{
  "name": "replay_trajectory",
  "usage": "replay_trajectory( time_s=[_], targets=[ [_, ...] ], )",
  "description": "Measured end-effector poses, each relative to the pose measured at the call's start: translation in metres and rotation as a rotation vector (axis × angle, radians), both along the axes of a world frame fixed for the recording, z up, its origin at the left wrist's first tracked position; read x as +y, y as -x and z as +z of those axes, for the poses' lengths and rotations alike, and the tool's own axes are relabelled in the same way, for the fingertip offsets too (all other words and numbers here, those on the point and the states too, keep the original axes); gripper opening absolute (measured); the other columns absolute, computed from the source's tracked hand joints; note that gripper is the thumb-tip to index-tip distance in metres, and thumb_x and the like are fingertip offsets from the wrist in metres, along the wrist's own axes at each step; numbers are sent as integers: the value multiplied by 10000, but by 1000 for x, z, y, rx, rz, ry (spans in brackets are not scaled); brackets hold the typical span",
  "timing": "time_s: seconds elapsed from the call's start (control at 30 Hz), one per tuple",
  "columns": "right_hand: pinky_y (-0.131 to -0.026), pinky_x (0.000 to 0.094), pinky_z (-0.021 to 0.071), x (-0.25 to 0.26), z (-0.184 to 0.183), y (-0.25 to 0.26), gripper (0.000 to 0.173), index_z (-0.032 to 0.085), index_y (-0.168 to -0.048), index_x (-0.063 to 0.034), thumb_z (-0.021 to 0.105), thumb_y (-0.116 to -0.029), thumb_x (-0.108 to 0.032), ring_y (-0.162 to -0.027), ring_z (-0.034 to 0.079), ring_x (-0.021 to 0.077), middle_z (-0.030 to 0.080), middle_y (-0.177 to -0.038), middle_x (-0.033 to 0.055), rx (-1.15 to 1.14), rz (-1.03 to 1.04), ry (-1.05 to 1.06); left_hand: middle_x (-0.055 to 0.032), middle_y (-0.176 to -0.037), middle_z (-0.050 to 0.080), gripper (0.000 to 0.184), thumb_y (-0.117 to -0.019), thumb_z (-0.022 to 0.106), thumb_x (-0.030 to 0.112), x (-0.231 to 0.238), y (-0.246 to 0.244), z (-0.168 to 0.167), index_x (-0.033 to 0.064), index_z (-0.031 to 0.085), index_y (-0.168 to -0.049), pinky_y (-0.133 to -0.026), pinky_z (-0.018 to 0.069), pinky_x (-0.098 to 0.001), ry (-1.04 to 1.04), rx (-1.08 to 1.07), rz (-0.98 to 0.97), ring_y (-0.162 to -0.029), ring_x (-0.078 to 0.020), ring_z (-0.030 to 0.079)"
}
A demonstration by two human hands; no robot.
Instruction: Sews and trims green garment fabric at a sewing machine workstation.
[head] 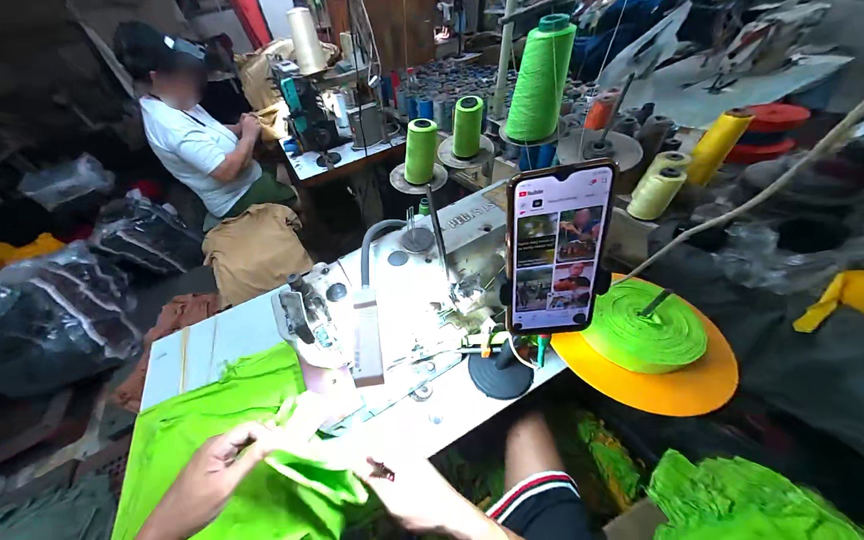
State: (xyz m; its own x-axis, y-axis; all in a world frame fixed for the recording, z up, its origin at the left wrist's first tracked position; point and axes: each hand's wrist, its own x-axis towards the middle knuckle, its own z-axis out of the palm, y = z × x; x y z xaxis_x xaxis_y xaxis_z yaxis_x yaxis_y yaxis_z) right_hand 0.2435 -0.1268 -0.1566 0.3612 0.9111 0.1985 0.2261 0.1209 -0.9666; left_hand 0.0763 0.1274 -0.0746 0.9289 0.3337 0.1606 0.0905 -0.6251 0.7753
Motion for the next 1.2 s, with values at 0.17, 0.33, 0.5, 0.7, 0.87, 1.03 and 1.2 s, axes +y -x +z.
replay_trajectory(
  time_s=[0.17, 0.33, 0.5, 0.7, 0.87, 1.03, 1.2],
  targets=[
    [-640, 263, 567, 12, 24, 21, 287, 699, -999, 0, 500, -1070, -194, -657, 638, 53, 678, -746, 18, 244, 1, -68, 61, -781, 668, 246, -1001, 522, 232, -25, -33, 23, 72, 697, -935, -656, 526, -143, -314, -244, 263, -703, 61, 607],
    [-611, 291, 521, 11, -19, -11, 324, 625, -1207, 29, 462, -1078, -220, -635, 572, 98, 632, -829, 62, 472, -403, 205, -82, -1030, 743, 183, -947, 644, 192, -41, -98, -21, 59, 764, -984, -898, 577, -411, -354, -116, 352, -977, -181, 708],
    [-424, 234, 447, 4, -34, -7, 319, 486, -1337, -29, 497, -1086, -227, -446, 464, 77, 565, -723, 32, 800, -390, 204, -100, -1044, 706, 151, -854, 698, 184, -44, -116, -61, 86, 750, -957, -922, 536, -443, -432, -273, 419, -1029, -240, 662],
    [-497, 295, 513, 12, -34, -9, 312, 570, -1264, -15, 515, -1068, -251, -520, 540, 115, 612, -784, 53, 557, -381, 180, -37, -1069, 728, 173, -926, 683, 249, -98, -90, -37, 124, 785, -987, -919, 547, -384, -619, -269, 470, -1038, -191, 665],
    [-730, 269, 562, 1, -45, -5, 299, 648, -1154, -23, 650, -979, -266, -762, 640, 67, 662, -866, 16, 299, -337, 153, -41, -1254, 700, 339, -1051, 492, 341, -112, -85, -66, 157, 763, -1135, -1074, 479, -428, -752, -3, 378, -1235, -225, 617],
    [-623, 265, 531, -16, -51, -13, 244, 650, -1055, -58, 591, -1021, -293, -636, 585, 74, 601, -751, -6, 197, -358, 193, -33, -1358, 660, 363, -1052, 485, 392, -117, -96, -80, 238, 735, -1265, -1105, 434, -453, -750, -17, 403, -1302, -237, 570],
    [-625, 269, 532, -12, -44, -27, 244, 656, -1069, -68, 580, -1027, -296, -628, 581, 77, 605, -754, -5, 180, -338, 212, -42, -1469, 589, 390, -1053, 471, 435, -118, -102, -82, 284, 700, -1330, -1165, 372, -491, -725, 15, 400, -1399, -264, 497]
  ],
)
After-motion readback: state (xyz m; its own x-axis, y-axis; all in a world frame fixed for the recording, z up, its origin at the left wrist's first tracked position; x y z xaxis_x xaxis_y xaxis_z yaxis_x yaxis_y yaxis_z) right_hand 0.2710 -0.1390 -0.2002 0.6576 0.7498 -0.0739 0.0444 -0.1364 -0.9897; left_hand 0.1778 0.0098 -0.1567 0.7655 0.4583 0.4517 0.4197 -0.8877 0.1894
